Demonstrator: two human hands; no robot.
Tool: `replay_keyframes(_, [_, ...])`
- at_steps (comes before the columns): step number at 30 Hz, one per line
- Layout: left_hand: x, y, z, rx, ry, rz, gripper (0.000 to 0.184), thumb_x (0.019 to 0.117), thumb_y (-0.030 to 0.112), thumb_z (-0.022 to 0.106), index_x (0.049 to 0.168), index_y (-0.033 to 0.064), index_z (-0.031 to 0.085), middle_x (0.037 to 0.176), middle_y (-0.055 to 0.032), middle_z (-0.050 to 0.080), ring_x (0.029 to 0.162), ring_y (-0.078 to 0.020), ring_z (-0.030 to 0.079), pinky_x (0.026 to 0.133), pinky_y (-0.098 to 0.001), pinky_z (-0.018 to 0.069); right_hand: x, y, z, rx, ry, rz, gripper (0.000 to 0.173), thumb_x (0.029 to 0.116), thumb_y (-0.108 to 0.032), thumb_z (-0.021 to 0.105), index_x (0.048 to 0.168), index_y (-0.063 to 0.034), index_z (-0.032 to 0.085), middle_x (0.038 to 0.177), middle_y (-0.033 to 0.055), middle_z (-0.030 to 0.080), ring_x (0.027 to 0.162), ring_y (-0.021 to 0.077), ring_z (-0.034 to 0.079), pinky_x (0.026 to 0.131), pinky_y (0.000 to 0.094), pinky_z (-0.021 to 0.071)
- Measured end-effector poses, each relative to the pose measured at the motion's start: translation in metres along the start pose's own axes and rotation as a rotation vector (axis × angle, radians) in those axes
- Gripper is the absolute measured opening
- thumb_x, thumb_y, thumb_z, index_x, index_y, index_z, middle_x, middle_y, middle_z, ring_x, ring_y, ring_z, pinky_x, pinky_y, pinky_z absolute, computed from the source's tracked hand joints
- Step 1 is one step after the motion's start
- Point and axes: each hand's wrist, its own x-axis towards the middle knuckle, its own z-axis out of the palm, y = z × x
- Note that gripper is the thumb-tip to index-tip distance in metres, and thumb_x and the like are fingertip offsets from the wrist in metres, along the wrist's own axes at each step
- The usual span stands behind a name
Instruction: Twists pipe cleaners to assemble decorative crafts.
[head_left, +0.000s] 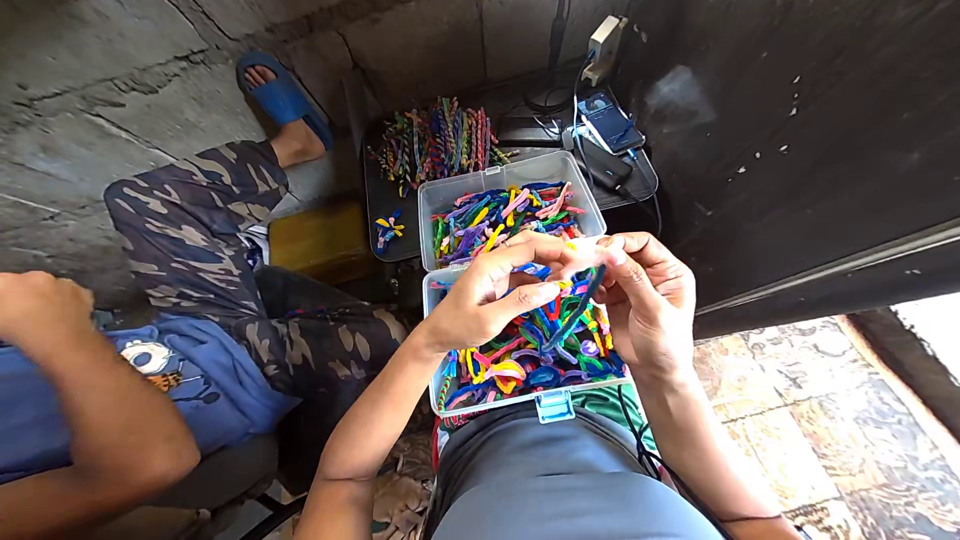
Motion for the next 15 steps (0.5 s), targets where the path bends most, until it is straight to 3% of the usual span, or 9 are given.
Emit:
replay_keyframes(2, [-0.002, -0.002, 0.002, -0.044, 0.026, -0.078, 0.035, 0.1024, 0.006, 0.040, 0.131, -0.0043, 0.058, 0.119, -0.0052, 0.065, 0.097, -0.0068, 0.065, 0.080, -0.0227, 0.0562, 0.000, 0.001, -0.001, -0.008, -0.025, -0.049, 0.011, 0.1011, -0.016, 0.062, 0.102, -0.0167, 0.073, 0.097, -0.0060, 0.070, 0.077, 0.0012, 0.066, 0.067, 0.0168, 0.0566])
replay_keyframes(3, [-0.003, -0.004, 0.003, -0.049, 0.049, -0.112, 0.036, 0.1046, 0.007, 0.036, 0.131, -0.0035, 0.059, 0.115, -0.0038, 0.067, 0.094, -0.0063, 0.066, 0.079, -0.0229, 0.0570, 0.000, 0.000, -0.002, -0.024, -0.039, -0.070, 0.011, 0.1016, -0.017, 0.062, 0.104, -0.0175, 0.072, 0.098, -0.0069, 0.070, 0.077, 0.0005, 0.065, 0.067, 0.0163, 0.0565])
replay_keyframes(6, [-0.006, -0.004, 0.008, -0.132, 0.086, -0.167, 0.029, 0.1085, 0.010, 0.041, 0.111, 0.0007, 0.068, 0.094, 0.0023, 0.073, 0.082, -0.0031, 0.069, 0.074, -0.0209, 0.0590, 0.000, 0.000, -0.003, -0.076, -0.086, -0.103, 0.012, 0.1019, -0.017, 0.061, 0.105, -0.0194, 0.072, 0.101, -0.0091, 0.068, 0.079, -0.0006, 0.064, 0.070, 0.0158, 0.0561])
replay_keyframes(8, [-0.006, -0.001, 0.012, -0.104, 0.098, -0.171, 0.019, 0.1039, 0.003, 0.051, 0.106, -0.0013, 0.069, 0.086, 0.0026, 0.072, 0.074, -0.0011, 0.067, 0.070, -0.0177, 0.0580, 0.001, -0.001, -0.004, -0.110, -0.142, -0.110, 0.011, 0.1016, -0.017, 0.062, 0.104, -0.0212, 0.072, 0.103, -0.0103, 0.070, 0.086, -0.0006, 0.066, 0.075, 0.0170, 0.0573])
replay_keyframes(11, [-0.006, 0.001, 0.015, 0.136, 0.106, -0.139, 0.012, 0.0966, -0.002, 0.063, 0.104, -0.0047, 0.071, 0.078, 0.0012, 0.071, 0.065, 0.0022, 0.063, 0.063, -0.0134, 0.0552, 0.004, -0.003, -0.009, -0.233, -0.252, -0.176, 0.007, 0.1011, -0.017, 0.063, 0.101, -0.0190, 0.070, 0.101, -0.0107, 0.067, 0.087, -0.0017, 0.065, 0.075, 0.0160, 0.0575])
replay_keyframes(15, [-0.006, 0.001, 0.022, 0.625, 0.145, -0.059, 0.015, 0.0981, 0.007, 0.064, 0.102, -0.0020, 0.076, 0.073, -0.0050, 0.070, 0.059, -0.0018, 0.063, 0.058, -0.0157, 0.0541, 0.007, -0.003, -0.011, -0.591, -0.303, -0.441, 0.010, 0.0993, -0.012, 0.063, 0.096, -0.0030, 0.067, 0.102, 0.0004, 0.064, 0.094, -0.0004, 0.063, 0.082, 0.0150, 0.0551])
